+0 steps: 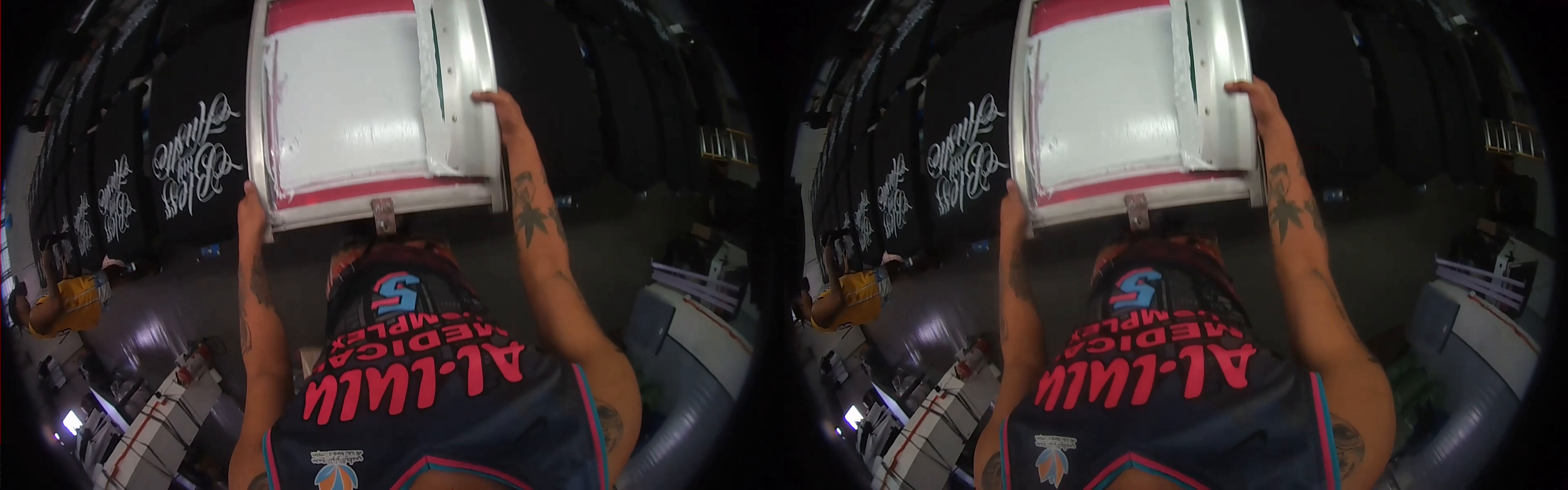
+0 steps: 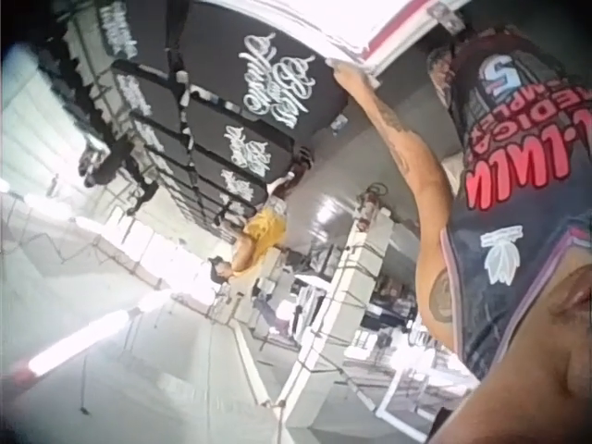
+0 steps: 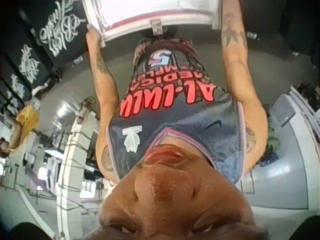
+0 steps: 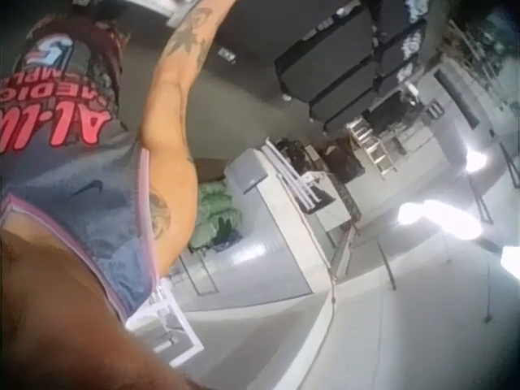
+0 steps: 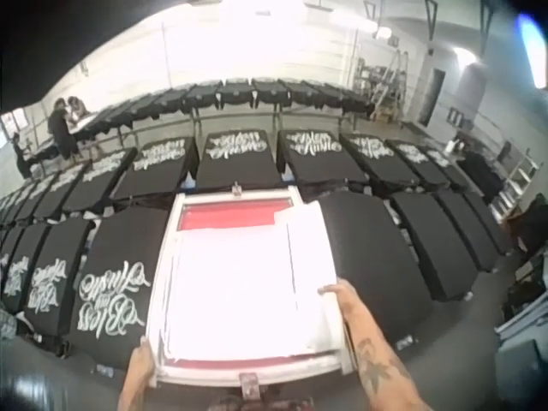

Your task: Operating a manual screen printing press to apply white ink to black shirts and refilling the ink reservoir.

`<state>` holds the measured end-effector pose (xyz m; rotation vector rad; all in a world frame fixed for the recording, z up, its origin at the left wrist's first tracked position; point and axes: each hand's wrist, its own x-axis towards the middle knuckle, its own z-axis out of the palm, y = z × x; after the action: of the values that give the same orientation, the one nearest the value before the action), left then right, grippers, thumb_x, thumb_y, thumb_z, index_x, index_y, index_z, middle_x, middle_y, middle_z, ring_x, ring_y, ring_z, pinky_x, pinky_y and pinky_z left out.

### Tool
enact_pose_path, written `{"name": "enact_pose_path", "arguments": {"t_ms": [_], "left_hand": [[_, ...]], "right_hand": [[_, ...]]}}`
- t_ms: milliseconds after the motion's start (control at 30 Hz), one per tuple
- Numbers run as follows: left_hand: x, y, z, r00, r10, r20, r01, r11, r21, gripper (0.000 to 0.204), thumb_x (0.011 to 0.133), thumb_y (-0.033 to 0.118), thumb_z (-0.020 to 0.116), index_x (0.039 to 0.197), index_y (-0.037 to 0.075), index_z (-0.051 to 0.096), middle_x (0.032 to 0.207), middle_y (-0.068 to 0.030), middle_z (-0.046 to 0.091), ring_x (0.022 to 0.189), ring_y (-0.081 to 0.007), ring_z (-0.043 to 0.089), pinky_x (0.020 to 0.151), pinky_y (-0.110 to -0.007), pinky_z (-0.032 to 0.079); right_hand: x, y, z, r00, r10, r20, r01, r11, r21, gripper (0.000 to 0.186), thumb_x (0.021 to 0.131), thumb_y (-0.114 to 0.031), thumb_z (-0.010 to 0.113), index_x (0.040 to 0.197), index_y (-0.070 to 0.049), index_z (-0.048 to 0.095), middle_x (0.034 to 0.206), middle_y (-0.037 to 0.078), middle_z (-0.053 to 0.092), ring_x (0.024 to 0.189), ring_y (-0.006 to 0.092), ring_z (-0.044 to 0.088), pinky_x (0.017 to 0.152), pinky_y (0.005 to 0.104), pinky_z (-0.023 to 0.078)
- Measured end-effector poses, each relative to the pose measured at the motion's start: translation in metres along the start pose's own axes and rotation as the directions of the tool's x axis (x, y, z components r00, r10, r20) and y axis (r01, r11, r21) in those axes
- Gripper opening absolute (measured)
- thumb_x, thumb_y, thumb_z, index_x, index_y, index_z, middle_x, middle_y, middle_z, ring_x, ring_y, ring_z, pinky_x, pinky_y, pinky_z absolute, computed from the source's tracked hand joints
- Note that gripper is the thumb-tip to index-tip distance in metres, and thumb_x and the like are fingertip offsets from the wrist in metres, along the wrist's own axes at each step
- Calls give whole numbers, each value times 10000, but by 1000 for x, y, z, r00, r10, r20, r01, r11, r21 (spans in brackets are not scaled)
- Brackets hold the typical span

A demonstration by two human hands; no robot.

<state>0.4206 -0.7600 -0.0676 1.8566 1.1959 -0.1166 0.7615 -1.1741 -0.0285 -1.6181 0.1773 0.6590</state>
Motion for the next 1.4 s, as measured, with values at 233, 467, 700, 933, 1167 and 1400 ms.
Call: {"name": "enact_pose_path", "arguments": {"t_ms": [233, 467, 700, 933, 1167, 1400], "left_hand": [[9, -23, 25, 999, -31, -13, 28, 984, -177, 791, 1058, 590, 320, 1205, -123, 630, 1088, -257, 701, 1016, -318, 665, 926, -396, 482], [1, -27, 27, 994, -59, -97, 52, 996, -76, 780, 1057, 591, 321, 1176, -105, 653, 1040, -258, 706, 1012, -301, 660, 926, -389, 477], [9, -39, 36, 991, -19, -135, 17, 1000, -15, 824, 1055, 616, 287, 1075, -127, 641, 1010, -287, 698, 1011, -297, 655, 912, -424, 474], [29, -50, 20, 917, -189, 351, 366, 747, -555, 922, 995, 721, 331, 1424, -83, 473, 1403, -214, 564, 1300, -281, 524, 1092, -375, 392], [59, 43, -1, 970, 245, -9, -236, 922, -307, 571, 1003, 371, 598, 1404, -17, 474, 1291, -209, 585, 1207, -313, 561, 1047, -399, 427], [76, 111, 39, 499, 867, -10, -731, 427, 533, 464, 772, 57, 649, 1230, 51, 578, 1194, -153, 576, 1146, -332, 530, 1030, -497, 362]], "right_hand": [[15, 25, -23, 982, 22, 188, -52, 987, 152, 504, 795, -227, 769, 1180, 58, 613, 1004, 183, 706, 827, 268, 733, 741, 403, 634], [15, 38, -22, 988, 23, 155, -51, 982, 181, 427, 800, -218, 764, 1119, 38, 642, 952, 151, 715, 808, 257, 734, 736, 388, 628], [18, 44, -34, 987, 62, 146, -92, 974, 209, 390, 807, -161, 721, 1132, 45, 660, 982, 155, 707, 867, 278, 702, 826, 398, 572], [25, -103, 92, 968, -113, 222, 229, 758, -611, 575, 831, -372, 752, 1279, -29, 643, 1065, 102, 696, 976, 194, 641, 910, 325, 469], [128, -140, 178, 814, -218, 538, 535, -77, -841, 432, 904, -234, 665, 1301, -75, 603, 982, 113, 697, 949, 322, 667, 867, 420, 497], [26, 40, 152, 557, -559, 614, 490, -375, -787, 374, 796, -130, 623, 1169, -165, 634, 1108, 20, 661, 995, 267, 599, 803, 446, 459]]}}
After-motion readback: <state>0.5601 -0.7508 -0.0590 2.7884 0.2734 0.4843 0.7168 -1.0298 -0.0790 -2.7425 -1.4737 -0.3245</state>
